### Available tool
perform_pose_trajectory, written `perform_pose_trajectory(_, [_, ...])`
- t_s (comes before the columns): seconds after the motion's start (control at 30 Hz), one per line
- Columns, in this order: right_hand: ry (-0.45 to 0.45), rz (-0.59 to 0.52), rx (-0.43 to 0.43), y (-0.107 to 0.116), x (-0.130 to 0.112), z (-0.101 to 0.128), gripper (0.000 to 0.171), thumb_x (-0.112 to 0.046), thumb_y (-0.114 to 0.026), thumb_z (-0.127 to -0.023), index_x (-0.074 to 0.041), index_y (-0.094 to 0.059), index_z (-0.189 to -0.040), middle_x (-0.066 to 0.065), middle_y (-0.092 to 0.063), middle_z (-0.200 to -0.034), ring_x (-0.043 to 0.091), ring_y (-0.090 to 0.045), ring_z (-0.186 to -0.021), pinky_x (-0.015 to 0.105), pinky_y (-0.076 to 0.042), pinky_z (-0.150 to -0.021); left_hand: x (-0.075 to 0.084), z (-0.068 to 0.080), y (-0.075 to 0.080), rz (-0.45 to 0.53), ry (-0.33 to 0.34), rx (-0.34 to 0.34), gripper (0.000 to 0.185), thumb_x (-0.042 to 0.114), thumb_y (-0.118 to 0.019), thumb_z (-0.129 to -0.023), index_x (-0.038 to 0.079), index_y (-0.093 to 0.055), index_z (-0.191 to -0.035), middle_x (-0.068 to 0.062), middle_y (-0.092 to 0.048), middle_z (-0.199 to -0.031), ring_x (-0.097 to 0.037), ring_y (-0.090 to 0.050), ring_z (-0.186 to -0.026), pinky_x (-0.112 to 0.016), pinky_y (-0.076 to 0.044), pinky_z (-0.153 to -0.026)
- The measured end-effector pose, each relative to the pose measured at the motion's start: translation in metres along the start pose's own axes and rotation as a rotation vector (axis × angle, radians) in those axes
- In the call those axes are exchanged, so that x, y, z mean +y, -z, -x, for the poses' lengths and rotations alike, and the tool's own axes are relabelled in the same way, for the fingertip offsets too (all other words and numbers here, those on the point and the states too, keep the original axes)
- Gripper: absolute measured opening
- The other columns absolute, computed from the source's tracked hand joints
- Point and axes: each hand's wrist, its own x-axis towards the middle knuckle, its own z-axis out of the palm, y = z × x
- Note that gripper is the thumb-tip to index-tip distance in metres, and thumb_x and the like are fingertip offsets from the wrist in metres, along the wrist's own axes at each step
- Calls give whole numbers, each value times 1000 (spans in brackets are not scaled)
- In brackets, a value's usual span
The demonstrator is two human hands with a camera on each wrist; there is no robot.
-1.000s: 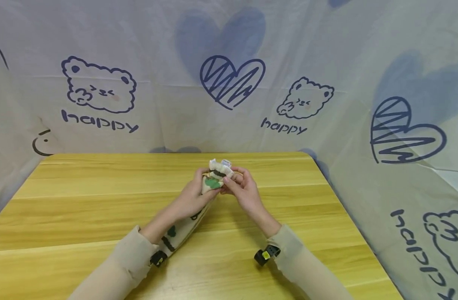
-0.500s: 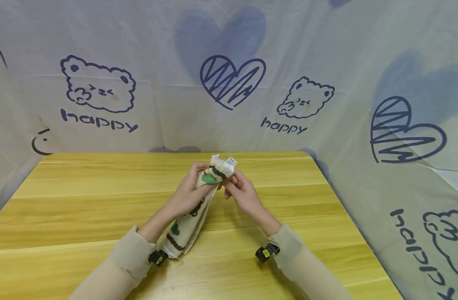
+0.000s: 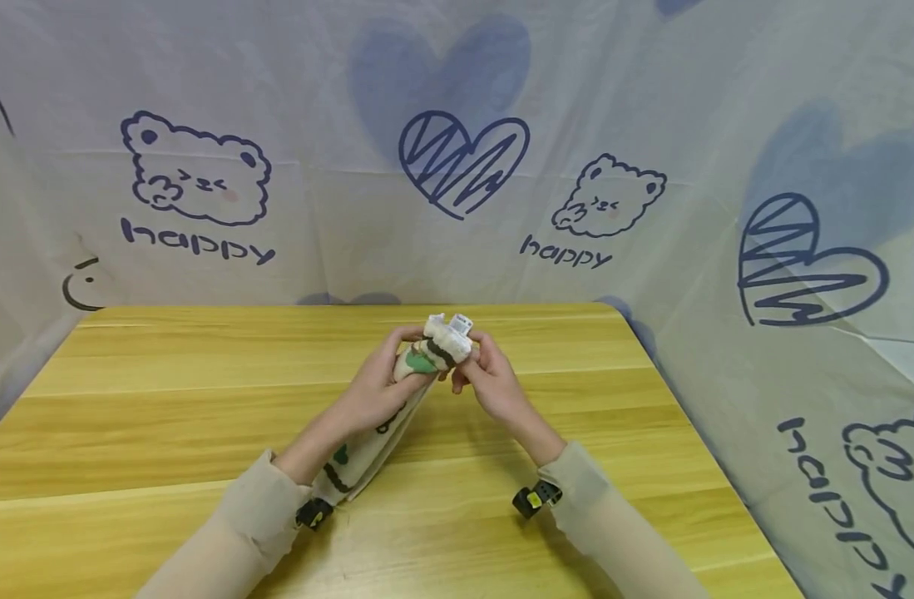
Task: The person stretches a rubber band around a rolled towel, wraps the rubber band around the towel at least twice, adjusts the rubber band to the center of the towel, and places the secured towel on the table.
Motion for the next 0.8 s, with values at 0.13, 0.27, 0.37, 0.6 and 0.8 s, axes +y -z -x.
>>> perform_pose_trajectory(0.13, [20,-43,-7,-3,-2,0,40,-1,-42,-108,8,-35,-147,27,-65,-101,12,-62,-73,26,-56,-72,1,-1,-1,-40,-14,44,55,5,-71,-97,0,-45,-146,-24,-57,-139,-32,-61,-108,-43,-53,-86])
perform_pose_trajectory(0.27, [26,-60,-16,-5,-5,-1,44,0,-41,-108,7,-33,-150,36,-62,-119,12,-66,-82,27,-58,-77,6,-2,-4,-66,-3,49,59,10,-73,-95,-1,-44,-146,-23,-59,-134,-30,-62,-104,-42,-55,-84])
perform_pose_trajectory(0.37, [29,-60,-8,-6,-5,-1,42,0,-42,-108,7,-33,-149,37,-62,-121,11,-67,-83,26,-57,-78,9,-3,-6,-59,7,64,58,14,-74,-96,-1,-46,-145,-22,-60,-131,-28,-63,-101,-39,-57,-81])
perform_pose_trajectory(0.6, [39,-106,-30,-8,-3,0,31,3,-46,-107,6,-36,-136,15,-66,-104,13,-63,-79,25,-55,-74,4,-2,-6,-42,-5,168,47,11,-70,-101,-3,-50,-141,-23,-65,-120,-26,-64,-91,-33,-55,-73])
perform_pose_trajectory(0.8, [39,96,-73,-5,0,5,19,-6,-56,-107,5,-54,-122,16,-64,-99,18,-59,-77,26,-53,-69,2,-2,-1,6,16,240,39,13,-67,-103,-1,-52,-137,-23,-66,-117,-26,-63,-89,-33,-54,-73])
